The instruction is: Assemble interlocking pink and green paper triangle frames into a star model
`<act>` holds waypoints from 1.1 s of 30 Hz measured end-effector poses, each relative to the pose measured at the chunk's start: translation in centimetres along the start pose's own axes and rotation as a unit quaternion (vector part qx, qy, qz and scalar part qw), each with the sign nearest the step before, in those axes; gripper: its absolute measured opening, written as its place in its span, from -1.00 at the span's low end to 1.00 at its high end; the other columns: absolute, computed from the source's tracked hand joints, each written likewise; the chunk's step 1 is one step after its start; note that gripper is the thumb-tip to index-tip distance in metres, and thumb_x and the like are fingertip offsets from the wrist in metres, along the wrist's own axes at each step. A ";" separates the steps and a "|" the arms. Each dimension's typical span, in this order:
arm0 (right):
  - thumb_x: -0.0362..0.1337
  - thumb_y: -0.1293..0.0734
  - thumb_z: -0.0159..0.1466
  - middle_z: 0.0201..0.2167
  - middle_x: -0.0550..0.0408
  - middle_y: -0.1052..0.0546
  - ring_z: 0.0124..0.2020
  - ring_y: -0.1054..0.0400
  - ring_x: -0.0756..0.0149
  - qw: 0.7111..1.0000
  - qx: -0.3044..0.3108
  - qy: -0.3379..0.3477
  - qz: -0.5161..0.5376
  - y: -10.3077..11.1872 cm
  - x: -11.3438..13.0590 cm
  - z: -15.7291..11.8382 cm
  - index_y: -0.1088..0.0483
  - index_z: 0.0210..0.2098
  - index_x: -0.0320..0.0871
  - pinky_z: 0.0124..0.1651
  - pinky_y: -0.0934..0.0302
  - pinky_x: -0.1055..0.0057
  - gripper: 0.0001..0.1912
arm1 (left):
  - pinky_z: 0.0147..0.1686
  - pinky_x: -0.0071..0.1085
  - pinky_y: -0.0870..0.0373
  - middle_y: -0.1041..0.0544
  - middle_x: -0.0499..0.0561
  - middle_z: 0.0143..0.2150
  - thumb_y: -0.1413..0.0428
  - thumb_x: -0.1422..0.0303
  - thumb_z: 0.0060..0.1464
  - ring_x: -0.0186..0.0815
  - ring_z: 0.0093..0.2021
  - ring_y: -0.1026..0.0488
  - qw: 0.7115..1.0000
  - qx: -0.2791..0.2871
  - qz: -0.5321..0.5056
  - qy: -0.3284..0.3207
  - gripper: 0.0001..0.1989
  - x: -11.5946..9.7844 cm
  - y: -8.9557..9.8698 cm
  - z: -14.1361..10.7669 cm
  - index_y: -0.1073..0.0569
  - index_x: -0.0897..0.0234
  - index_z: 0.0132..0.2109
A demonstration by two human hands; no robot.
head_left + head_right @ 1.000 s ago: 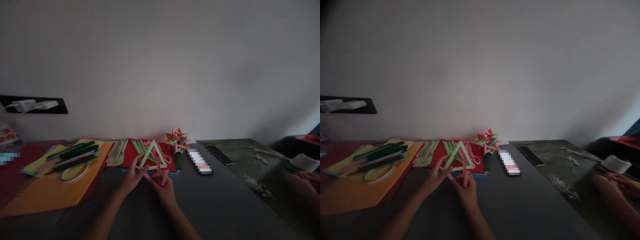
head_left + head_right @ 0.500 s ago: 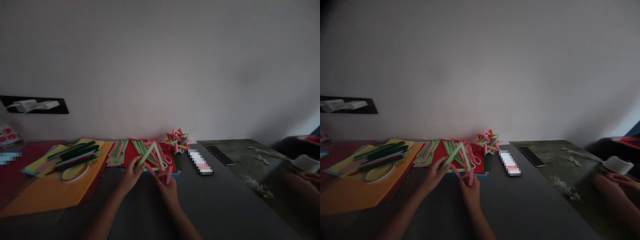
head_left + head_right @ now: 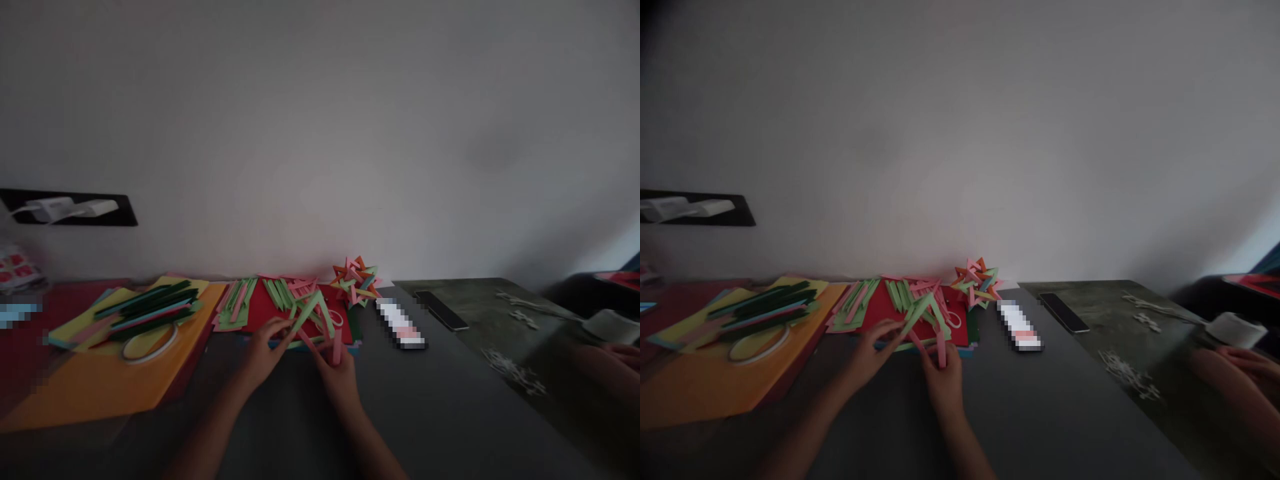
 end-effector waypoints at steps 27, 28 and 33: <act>-0.21 -0.33 0.09 -0.50 0.09 -0.45 -0.47 -0.32 0.28 0.998 0.031 0.046 -0.041 1.6 -0.8 0.4 -0.42 -0.32 -0.19 -0.41 -0.22 0.39 -0.80 | -0.25 -0.35 -0.38 -0.57 0.11 -0.22 -0.08 0.18 0.01 -0.21 -0.21 -0.49 0.979 -0.153 -0.121 0.066 -0.66 -1.5 1.6 0.6 -0.42 0.30 -0.11; -0.22 -0.31 0.10 -0.50 0.09 -0.44 -0.48 -0.32 0.28 0.998 0.037 0.039 -0.040 1.5 -1.3 0.4 -0.41 -0.31 -0.19 -0.41 -0.23 0.39 -0.81 | -0.24 -0.36 -0.38 -0.57 0.11 -0.21 -0.06 0.18 0.03 -0.22 -0.20 -0.49 0.980 -0.161 -0.105 0.056 -0.66 -1.6 1.7 0.6 -0.42 0.29 -0.10; -0.32 -0.29 0.05 -0.17 -0.05 -0.46 -0.12 -0.34 0.11 0.988 -0.050 0.089 -0.113 1.8 -2.7 0.7 -0.34 -0.11 -0.18 -0.09 -0.22 0.20 -0.63 | -0.10 -0.33 -0.32 -0.54 0.10 -0.13 -0.01 0.21 0.09 -0.23 -0.10 -0.45 0.981 -0.182 -0.056 0.022 -0.69 -1.7 2.1 0.6 -0.40 0.26 -0.06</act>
Point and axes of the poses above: each hand's wrist, its own z-axis towards the middle knuckle, its own y-axis out of the back of the hand, x = y × z, the point moved 1 cm from there along z, towards the middle knuckle
